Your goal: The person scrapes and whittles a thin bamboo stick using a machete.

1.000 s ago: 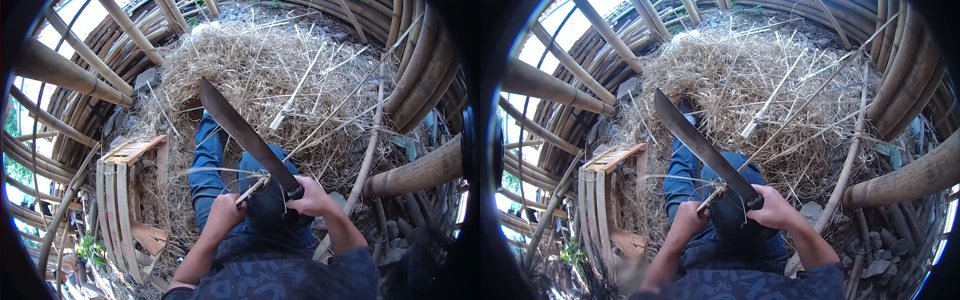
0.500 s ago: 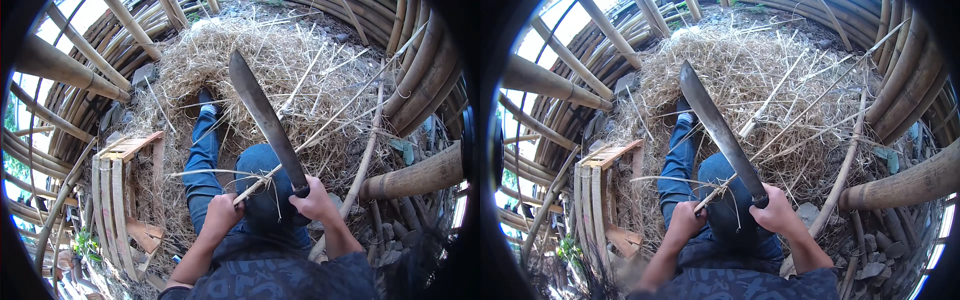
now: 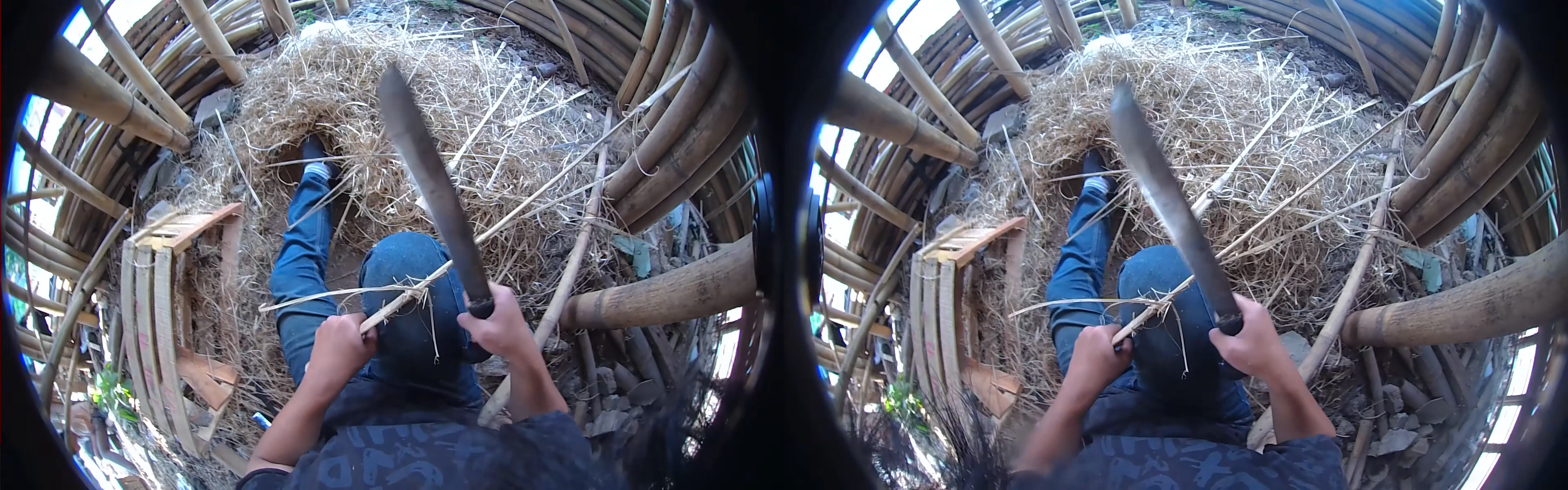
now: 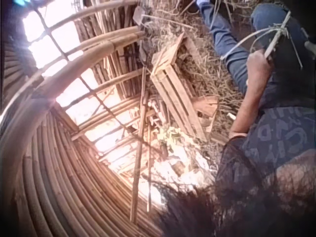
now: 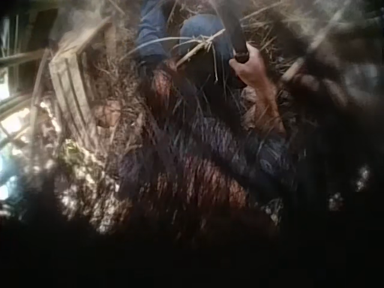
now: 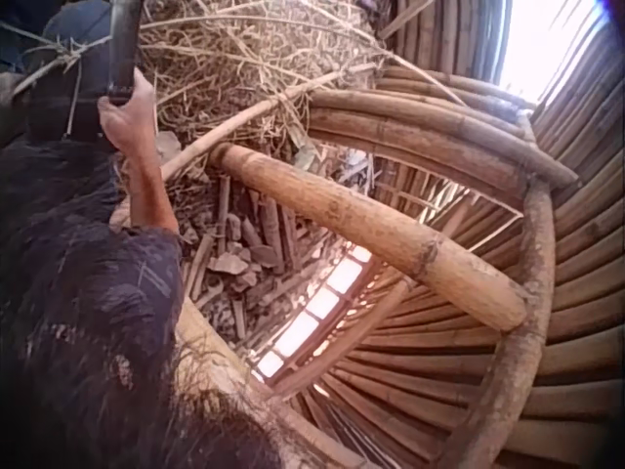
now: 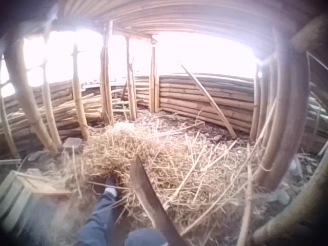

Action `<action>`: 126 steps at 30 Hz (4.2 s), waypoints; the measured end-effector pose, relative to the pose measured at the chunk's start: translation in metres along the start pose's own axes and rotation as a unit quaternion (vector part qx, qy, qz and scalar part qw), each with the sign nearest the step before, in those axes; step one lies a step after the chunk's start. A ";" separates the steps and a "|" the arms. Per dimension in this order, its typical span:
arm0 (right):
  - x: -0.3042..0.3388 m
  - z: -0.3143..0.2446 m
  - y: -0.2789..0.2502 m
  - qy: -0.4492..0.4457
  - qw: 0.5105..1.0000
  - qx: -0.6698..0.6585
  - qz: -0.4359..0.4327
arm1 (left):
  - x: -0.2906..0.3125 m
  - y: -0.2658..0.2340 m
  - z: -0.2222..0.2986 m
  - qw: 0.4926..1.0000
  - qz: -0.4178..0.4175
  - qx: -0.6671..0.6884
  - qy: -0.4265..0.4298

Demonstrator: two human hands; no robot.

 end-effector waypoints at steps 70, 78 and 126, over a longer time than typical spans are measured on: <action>-0.001 -0.006 0.010 0.094 0.992 -0.055 -0.057 | -0.006 0.006 -0.011 0.998 -0.042 0.048 -0.004; 0.000 -0.014 0.022 0.011 0.997 0.051 -0.063 | -0.008 0.009 -0.016 0.996 -0.050 0.065 -0.029; -0.030 -0.080 -0.022 -0.059 0.907 0.392 0.143 | 0.022 -0.023 -0.044 0.964 -0.104 0.203 0.140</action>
Point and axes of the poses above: each hand's wrist, its own x-axis away from the middle knuckle, its own y-axis out of the palm, z = x × y, the point moved 4 cm from there along -x, towards the middle knuckle, and after that the axes turned 1 degree about y, right-handed, at the moved point
